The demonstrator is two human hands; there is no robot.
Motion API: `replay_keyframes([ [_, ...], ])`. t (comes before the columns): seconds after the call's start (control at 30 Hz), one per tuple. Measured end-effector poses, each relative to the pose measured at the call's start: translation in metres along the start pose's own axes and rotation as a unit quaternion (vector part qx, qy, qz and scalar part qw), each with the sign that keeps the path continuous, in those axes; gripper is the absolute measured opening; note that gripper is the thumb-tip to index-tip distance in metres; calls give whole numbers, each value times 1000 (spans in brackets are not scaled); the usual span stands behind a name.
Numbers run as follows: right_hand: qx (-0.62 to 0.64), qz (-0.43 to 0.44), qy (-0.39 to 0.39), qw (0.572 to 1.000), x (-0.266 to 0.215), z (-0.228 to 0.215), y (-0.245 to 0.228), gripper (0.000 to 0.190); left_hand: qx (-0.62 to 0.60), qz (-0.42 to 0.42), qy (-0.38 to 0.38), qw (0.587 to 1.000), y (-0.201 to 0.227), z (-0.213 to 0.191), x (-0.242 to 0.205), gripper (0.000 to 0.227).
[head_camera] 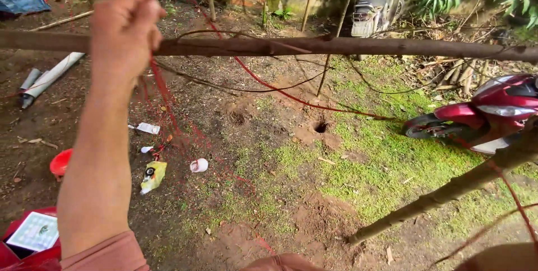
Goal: Stripping electrical wires and connecting them to a light bulb socket.
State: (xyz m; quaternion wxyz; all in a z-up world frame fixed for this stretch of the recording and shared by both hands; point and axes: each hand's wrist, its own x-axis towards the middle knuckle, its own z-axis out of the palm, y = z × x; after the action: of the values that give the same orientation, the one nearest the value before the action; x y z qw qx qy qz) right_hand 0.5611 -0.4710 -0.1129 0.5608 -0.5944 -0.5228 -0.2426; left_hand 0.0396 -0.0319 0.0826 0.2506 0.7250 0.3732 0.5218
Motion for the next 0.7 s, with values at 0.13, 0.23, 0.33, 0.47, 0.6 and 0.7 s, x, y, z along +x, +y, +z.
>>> replay_keyframes([
  [0.13, 60, -25, -42, 997, -6, 77, -97, 27, 144, 16, -88, 986, 3, 2, -10, 13],
  [0.23, 330, -101, -310, 886, 8, 172, -116, 26, 146, -10, -131, 981, 4, 4, -21, 16],
  [0.33, 440, 10, -387, 810, -7, 246, -109, 30, 152, 2, -144, 978, -11, 7, -32, 23],
  [0.47, 556, 115, -333, 753, -43, 307, -100, 30, -39, 60, -152, 986, -44, 5, -59, 15],
  [0.6, 522, 203, -408, 721, -50, 332, -166, 30, -119, 37, -196, 973, -32, 3, -75, 14],
  [0.7, 462, 156, -493, 721, -62, 349, -210, 36, -192, 64, -182, 962, -6, -19, -76, 14],
])
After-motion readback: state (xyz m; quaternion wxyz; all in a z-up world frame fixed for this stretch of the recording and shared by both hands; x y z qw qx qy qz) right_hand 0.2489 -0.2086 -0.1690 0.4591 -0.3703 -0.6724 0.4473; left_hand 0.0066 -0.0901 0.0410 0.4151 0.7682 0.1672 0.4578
